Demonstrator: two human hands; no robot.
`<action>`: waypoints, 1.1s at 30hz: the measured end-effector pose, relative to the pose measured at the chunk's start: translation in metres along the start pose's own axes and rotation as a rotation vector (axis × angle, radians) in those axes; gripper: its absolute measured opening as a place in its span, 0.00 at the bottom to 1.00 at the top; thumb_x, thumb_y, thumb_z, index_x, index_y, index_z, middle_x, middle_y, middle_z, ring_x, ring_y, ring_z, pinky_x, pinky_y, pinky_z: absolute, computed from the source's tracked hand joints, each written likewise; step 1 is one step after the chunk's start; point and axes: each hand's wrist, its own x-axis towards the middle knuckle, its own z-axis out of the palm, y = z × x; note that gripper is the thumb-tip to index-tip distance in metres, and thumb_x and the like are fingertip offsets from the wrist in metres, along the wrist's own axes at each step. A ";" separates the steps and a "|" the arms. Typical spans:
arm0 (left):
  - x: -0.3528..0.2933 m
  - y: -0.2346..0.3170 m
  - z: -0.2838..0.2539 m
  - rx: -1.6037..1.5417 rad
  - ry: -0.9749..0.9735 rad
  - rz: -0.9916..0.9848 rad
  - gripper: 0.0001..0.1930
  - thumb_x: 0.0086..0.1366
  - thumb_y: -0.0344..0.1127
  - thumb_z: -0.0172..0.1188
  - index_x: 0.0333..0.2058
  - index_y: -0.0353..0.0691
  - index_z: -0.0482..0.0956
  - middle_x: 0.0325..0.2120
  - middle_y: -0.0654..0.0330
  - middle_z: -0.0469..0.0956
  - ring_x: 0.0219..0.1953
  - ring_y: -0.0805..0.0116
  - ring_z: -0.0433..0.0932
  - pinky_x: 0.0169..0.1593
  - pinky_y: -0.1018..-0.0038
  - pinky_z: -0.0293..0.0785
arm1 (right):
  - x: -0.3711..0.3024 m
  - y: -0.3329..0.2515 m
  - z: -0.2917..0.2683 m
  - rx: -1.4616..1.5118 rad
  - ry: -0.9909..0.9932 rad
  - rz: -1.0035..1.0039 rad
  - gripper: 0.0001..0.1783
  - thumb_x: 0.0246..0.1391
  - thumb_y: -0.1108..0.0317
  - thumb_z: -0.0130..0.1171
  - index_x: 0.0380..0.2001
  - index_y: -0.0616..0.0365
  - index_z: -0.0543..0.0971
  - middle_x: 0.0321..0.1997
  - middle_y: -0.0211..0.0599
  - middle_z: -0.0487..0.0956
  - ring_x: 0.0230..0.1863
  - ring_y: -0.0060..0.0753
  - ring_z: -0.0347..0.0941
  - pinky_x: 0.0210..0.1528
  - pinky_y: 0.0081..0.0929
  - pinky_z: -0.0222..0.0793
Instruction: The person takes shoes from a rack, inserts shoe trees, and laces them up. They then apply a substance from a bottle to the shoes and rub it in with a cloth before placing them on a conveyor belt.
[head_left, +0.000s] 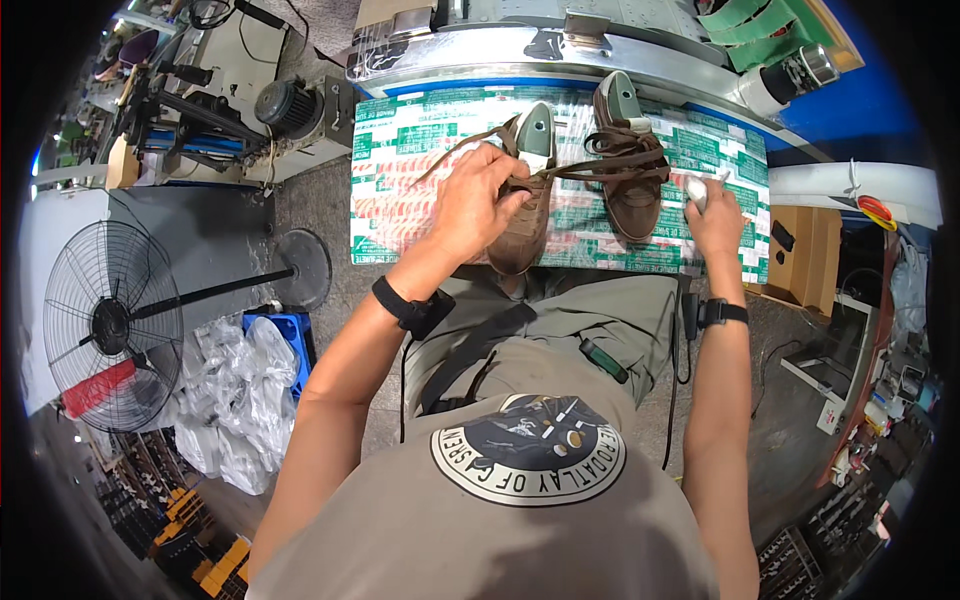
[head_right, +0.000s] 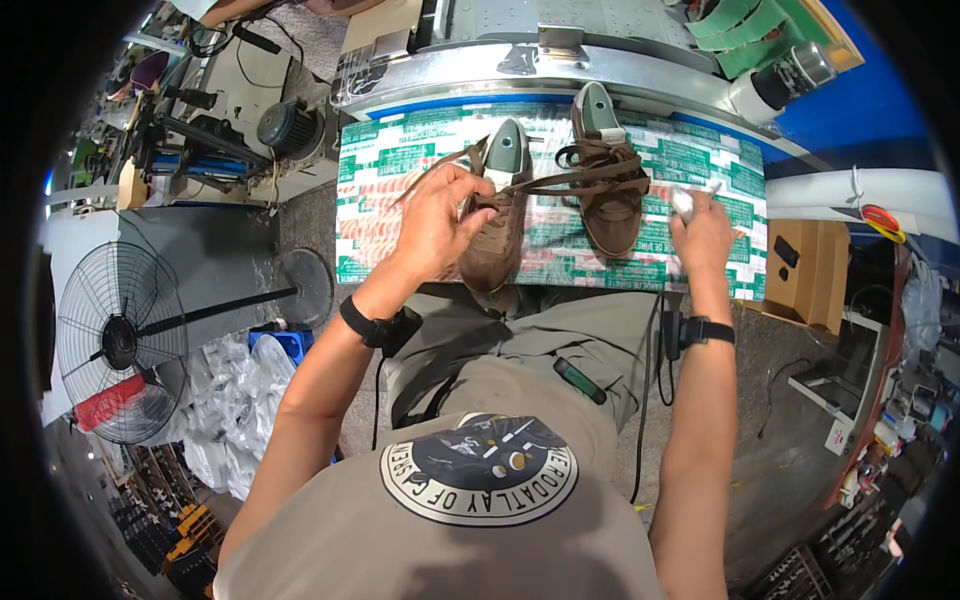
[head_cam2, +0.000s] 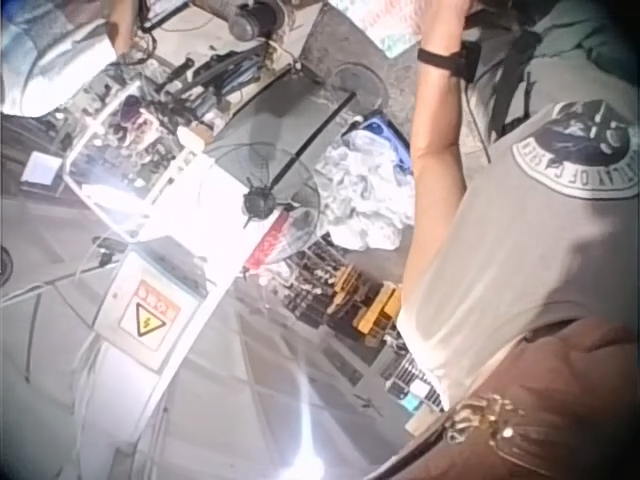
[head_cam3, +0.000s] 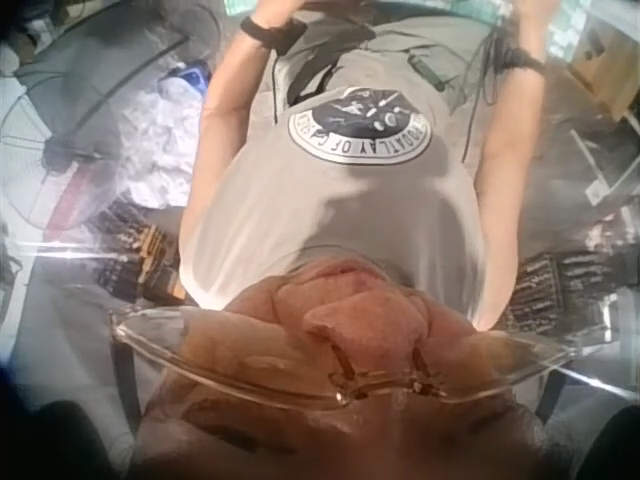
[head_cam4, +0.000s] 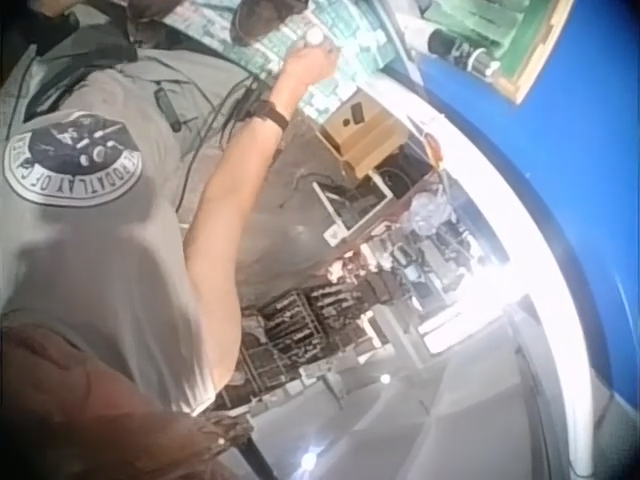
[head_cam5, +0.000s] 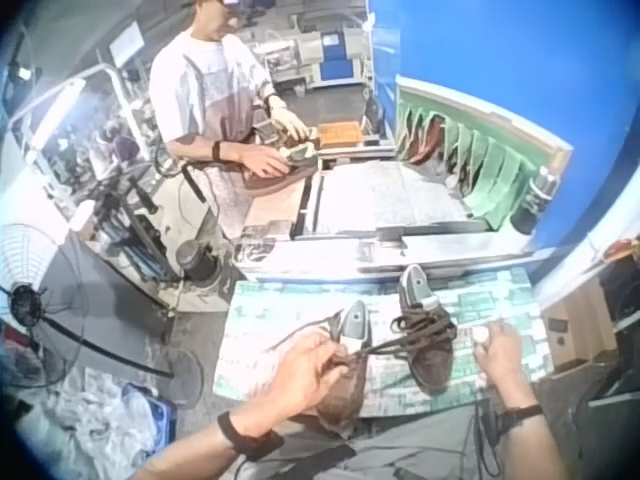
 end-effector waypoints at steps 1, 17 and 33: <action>0.000 0.001 0.000 0.000 -0.004 -0.001 0.16 0.60 0.28 0.77 0.47 0.41 0.85 0.41 0.56 0.80 0.45 0.50 0.82 0.48 0.57 0.79 | -0.009 0.003 0.003 0.010 0.088 -0.063 0.28 0.53 0.64 0.73 0.58 0.54 0.81 0.53 0.50 0.83 0.55 0.63 0.80 0.57 0.58 0.74; -0.024 -0.003 0.003 -0.068 -0.192 -0.244 0.12 0.59 0.33 0.80 0.32 0.39 0.83 0.27 0.55 0.80 0.30 0.53 0.81 0.37 0.58 0.77 | -0.099 -0.197 -0.048 0.648 -0.042 -0.660 0.47 0.39 0.80 0.70 0.69 0.64 0.72 0.51 0.47 0.78 0.53 0.56 0.77 0.57 0.46 0.75; -0.025 0.000 0.025 -0.057 0.062 -0.306 0.55 0.54 0.40 0.85 0.75 0.39 0.61 0.66 0.45 0.71 0.63 0.42 0.77 0.61 0.54 0.81 | -0.138 -0.222 -0.092 1.212 -1.060 -0.633 0.33 0.48 0.78 0.61 0.62 0.63 0.83 0.49 0.38 0.88 0.51 0.28 0.83 0.54 0.28 0.77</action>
